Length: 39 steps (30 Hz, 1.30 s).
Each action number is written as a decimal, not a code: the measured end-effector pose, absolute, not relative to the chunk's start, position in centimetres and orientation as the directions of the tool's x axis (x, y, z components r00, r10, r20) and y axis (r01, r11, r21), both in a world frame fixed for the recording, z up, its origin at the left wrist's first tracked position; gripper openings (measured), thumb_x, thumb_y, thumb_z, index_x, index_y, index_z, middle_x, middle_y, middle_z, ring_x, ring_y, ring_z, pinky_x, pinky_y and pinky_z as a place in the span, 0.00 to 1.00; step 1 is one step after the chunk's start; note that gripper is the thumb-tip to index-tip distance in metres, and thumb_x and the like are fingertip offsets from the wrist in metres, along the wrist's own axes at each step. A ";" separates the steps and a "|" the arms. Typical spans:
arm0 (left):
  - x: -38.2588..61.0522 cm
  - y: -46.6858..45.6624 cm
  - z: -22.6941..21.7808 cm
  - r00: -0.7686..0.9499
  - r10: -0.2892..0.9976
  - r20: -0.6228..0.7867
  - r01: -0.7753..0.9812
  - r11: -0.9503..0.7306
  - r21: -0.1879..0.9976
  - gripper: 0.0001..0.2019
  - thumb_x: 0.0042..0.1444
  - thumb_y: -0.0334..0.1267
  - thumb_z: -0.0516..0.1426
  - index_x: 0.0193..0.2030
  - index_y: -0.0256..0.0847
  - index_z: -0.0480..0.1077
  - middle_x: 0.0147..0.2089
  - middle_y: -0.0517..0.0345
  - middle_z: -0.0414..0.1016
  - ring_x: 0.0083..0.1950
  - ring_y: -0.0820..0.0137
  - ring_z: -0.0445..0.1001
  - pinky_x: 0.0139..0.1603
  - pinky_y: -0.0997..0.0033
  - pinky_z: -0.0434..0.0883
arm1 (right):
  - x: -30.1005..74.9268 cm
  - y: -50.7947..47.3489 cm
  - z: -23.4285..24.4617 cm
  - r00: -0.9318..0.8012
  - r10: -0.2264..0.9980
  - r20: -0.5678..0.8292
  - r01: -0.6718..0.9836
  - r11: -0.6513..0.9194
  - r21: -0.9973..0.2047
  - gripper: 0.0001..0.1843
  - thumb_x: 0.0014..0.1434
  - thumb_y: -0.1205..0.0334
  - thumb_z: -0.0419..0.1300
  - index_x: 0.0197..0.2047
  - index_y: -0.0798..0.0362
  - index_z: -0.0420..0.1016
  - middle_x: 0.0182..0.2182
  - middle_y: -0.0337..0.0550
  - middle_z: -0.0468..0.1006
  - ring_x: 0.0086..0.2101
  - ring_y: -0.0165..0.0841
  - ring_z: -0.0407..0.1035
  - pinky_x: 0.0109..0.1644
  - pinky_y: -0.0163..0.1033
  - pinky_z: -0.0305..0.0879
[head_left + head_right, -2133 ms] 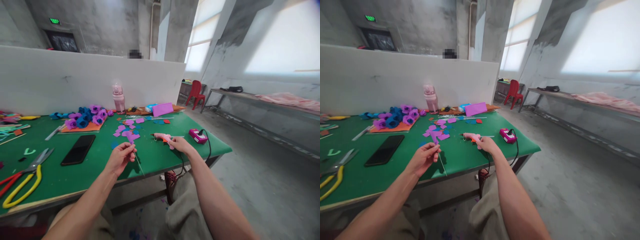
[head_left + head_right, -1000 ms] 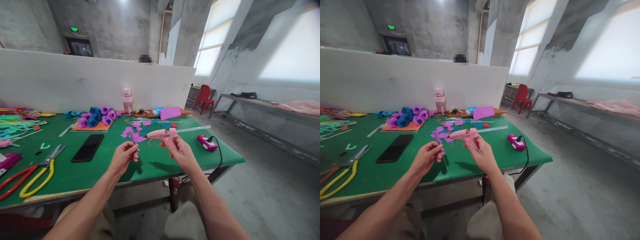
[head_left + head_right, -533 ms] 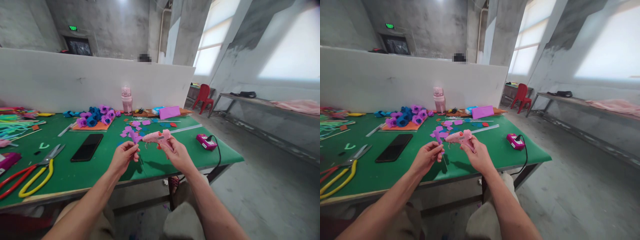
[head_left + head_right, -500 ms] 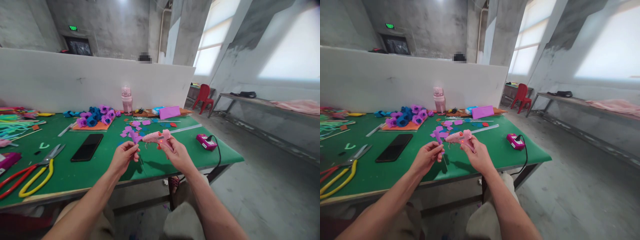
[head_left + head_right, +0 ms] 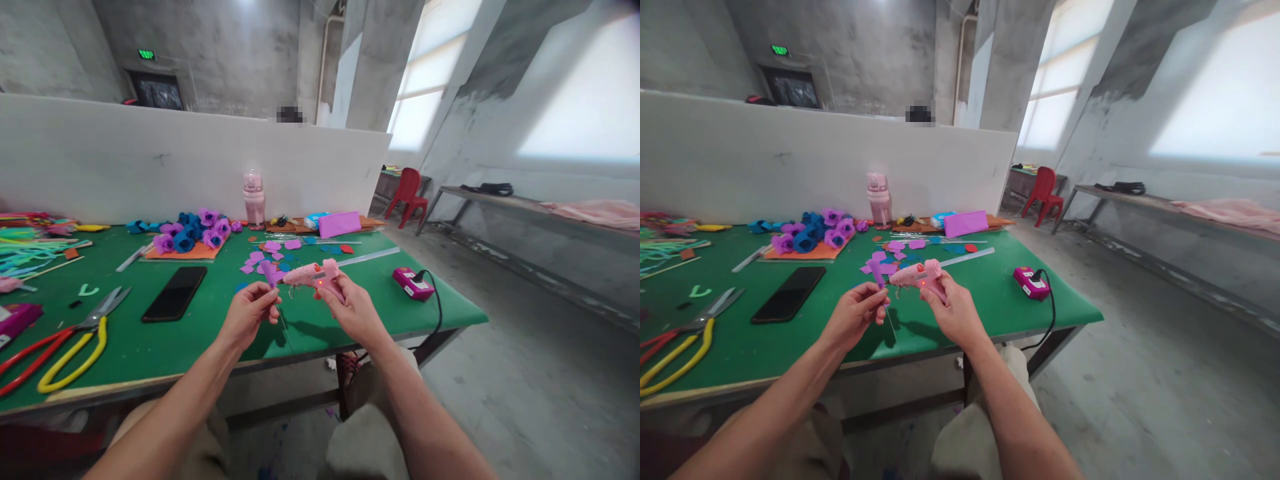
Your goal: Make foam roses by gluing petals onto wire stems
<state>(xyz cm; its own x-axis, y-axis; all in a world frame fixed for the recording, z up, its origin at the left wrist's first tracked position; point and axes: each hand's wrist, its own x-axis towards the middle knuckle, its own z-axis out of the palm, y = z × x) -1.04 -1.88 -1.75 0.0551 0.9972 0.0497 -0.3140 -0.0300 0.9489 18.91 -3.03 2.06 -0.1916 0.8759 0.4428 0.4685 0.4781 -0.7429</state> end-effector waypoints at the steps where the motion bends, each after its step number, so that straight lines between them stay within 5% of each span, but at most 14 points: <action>1: -1.0 -1.9 -1.7 0.055 0.997 0.049 -0.314 -0.030 0.949 0.10 0.45 0.37 0.63 0.28 0.36 0.65 0.24 0.61 0.72 0.19 0.79 0.67 0.17 0.81 0.66 | 18.9 -3.0 2.0 -0.194 0.874 0.445 0.468 0.482 -0.741 0.12 0.58 0.57 0.53 0.40 0.56 0.71 0.36 0.47 0.76 0.37 0.36 0.71 0.39 0.36 0.64; 39: -0.9 -1.9 -1.8 0.065 0.997 0.044 -0.316 -0.021 0.949 0.12 0.44 0.39 0.63 0.28 0.37 0.65 0.24 0.61 0.72 0.18 0.79 0.67 0.16 0.81 0.66 | 18.8 -3.0 2.0 -0.201 0.867 0.456 0.479 0.494 -0.726 0.14 0.58 0.58 0.53 0.45 0.56 0.69 0.39 0.48 0.77 0.37 0.36 0.71 0.42 0.37 0.64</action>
